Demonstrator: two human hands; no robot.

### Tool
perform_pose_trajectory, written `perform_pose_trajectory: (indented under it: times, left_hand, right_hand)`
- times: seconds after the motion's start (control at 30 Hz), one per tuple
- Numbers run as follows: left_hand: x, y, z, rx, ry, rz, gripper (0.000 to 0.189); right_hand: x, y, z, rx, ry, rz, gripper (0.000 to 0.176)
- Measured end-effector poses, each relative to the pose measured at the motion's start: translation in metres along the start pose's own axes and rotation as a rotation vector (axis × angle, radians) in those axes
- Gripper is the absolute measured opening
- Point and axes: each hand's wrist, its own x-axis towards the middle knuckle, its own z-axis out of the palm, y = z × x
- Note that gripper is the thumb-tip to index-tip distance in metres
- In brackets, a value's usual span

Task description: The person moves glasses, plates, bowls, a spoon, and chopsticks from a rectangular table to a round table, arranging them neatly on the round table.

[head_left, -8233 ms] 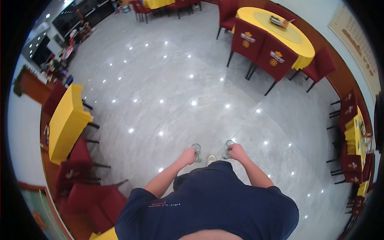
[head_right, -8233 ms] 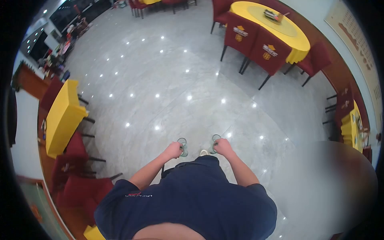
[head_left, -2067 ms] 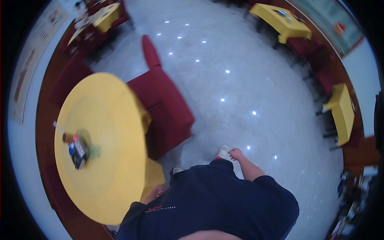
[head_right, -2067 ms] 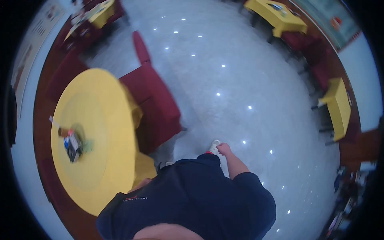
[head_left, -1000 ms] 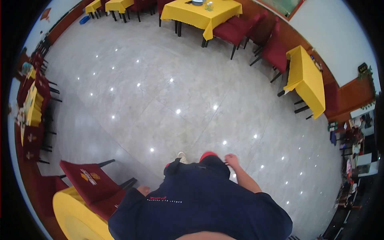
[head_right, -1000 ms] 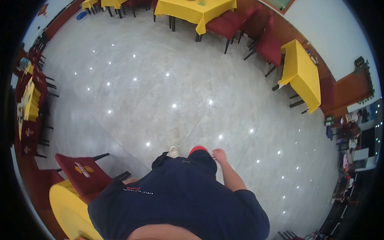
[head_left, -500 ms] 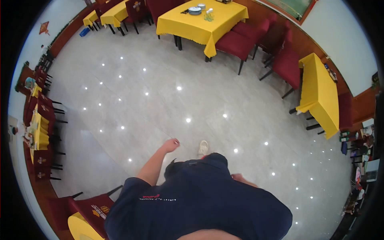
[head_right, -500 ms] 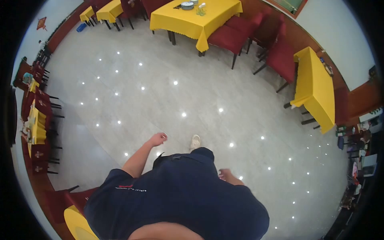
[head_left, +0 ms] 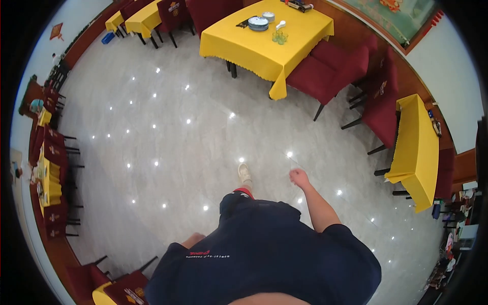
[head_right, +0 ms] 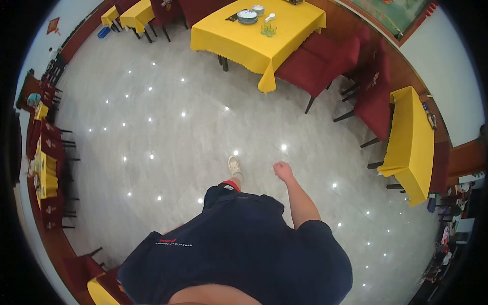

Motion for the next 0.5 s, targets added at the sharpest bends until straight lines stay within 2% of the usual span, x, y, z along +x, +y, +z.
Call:
perform_pose_trajectory:
  times: [0.03, 0.07, 0.1, 0.17, 0.2, 0.23, 0.27, 0.33, 0.37, 0.4, 0.43, 0.5]
  left_hand:
    - [0.000, 0.008, -0.009, 0.028, 0.016, 0.009, 0.022]
    - [0.002, 0.026, -0.017, 0.052, 0.026, 0.016, 0.021]
    - [0.005, 0.056, -0.021, 0.073, 0.032, 0.030, 0.020]
    - [0.005, 0.109, -0.045, 0.111, 0.040, 0.081, 0.019]
    - [0.021, 0.184, -0.031, 0.133, 0.044, 0.109, 0.018]
    - [0.014, 0.208, -0.029, 0.156, 0.047, 0.126, 0.018]
    - [-0.006, 0.250, -0.038, 0.167, 0.038, 0.115, 0.018]
    - [-0.113, 0.395, -0.046, 0.664, 0.408, 0.470, 0.027]
    - [-0.084, 0.429, -0.054, 0.844, 0.623, 1.077, 0.030]
    - [-0.139, 0.485, -0.046, 0.619, 0.498, 0.935, 0.027]
    - [-0.160, 0.527, -0.040, 0.275, 0.413, 0.925, 0.026]
    - [-0.202, 0.597, -0.035, 0.238, 0.384, 1.098, 0.025]
  right_hand:
    - [0.004, 0.013, -0.003, -0.047, -0.024, 0.110, 0.019]
    - [0.007, 0.033, -0.011, -0.234, -0.093, 0.131, 0.021]
    - [0.003, 0.052, -0.020, -0.474, -0.183, 0.097, 0.031]
    - [-0.010, 0.066, -0.035, -0.198, -0.169, 0.620, 0.022]
    - [-0.019, 0.051, -0.045, -0.021, -0.210, 0.927, 0.023]
    - [-0.031, 0.023, -0.055, -0.113, -0.131, 0.874, 0.025]
    - [-0.017, 0.033, -0.065, -0.108, -0.129, 0.891, 0.025]
    - [0.008, 0.064, -0.072, 0.167, 0.057, 0.869, 0.027]
    - [0.008, 0.026, -0.072, 0.227, 0.138, 0.830, 0.026]
    - [0.021, 0.009, -0.067, 0.239, 0.134, 0.835, 0.026]
    - [0.036, -0.004, -0.065, 0.263, 0.137, 0.819, 0.025]
    - [0.072, -0.018, -0.061, 0.232, 0.104, 0.756, 0.022]
